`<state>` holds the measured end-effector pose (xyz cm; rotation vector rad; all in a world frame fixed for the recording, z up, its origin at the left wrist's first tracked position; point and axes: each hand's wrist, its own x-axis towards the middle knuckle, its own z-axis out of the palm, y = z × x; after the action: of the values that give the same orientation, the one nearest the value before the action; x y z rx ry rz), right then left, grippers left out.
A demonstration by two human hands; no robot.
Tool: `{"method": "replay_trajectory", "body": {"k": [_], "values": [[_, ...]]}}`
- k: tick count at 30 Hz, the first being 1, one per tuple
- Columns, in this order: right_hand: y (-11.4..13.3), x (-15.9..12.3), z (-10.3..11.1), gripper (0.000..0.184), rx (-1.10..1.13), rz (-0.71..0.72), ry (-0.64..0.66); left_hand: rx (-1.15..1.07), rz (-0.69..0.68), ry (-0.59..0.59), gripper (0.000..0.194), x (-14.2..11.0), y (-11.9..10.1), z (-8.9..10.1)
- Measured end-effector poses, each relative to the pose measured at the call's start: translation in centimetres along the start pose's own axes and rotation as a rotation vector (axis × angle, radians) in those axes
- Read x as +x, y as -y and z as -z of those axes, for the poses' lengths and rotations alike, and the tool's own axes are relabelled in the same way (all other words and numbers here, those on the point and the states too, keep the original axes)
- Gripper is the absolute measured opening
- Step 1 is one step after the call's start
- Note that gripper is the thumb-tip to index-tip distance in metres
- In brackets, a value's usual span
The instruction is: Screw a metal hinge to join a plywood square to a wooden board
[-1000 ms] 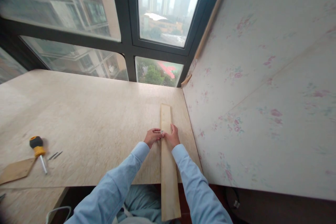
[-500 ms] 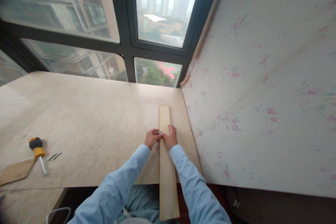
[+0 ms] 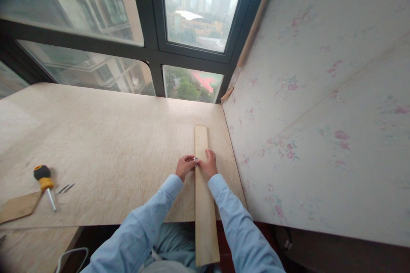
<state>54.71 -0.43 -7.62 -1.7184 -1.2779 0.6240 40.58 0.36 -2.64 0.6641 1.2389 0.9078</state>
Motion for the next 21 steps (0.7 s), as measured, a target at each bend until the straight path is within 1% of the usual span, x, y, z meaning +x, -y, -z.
{"method": "replay_trajectory", "body": {"k": [4,8,10,14,17,21], "values": [[0.3,-0.2,0.2,0.069,0.033,-0.014,0.003,-0.019,0.016,0.011,0.026,0.1,0.0,0.1],[0.4,-0.1,0.6,0.066,0.083,-0.082,0.027,-0.034,0.032,0.017,0.026,0.0,0.0,0.3],[0.3,0.0,0.9,0.065,0.104,-0.100,0.047,-0.041,0.035,0.017,0.028,0.1,0.1,0.4],[-0.3,-0.2,1.0,0.069,0.147,-0.120,0.081,-0.063,0.037,0.030,0.031,0.3,0.5,0.7],[-0.6,-0.6,1.1,0.070,0.124,-0.109,0.077,-0.073,0.032,0.047,0.030,0.5,0.8,0.9],[-0.4,-1.4,1.4,0.072,0.021,-0.037,0.076,-0.050,0.000,0.067,0.033,0.8,1.1,1.2]]}}
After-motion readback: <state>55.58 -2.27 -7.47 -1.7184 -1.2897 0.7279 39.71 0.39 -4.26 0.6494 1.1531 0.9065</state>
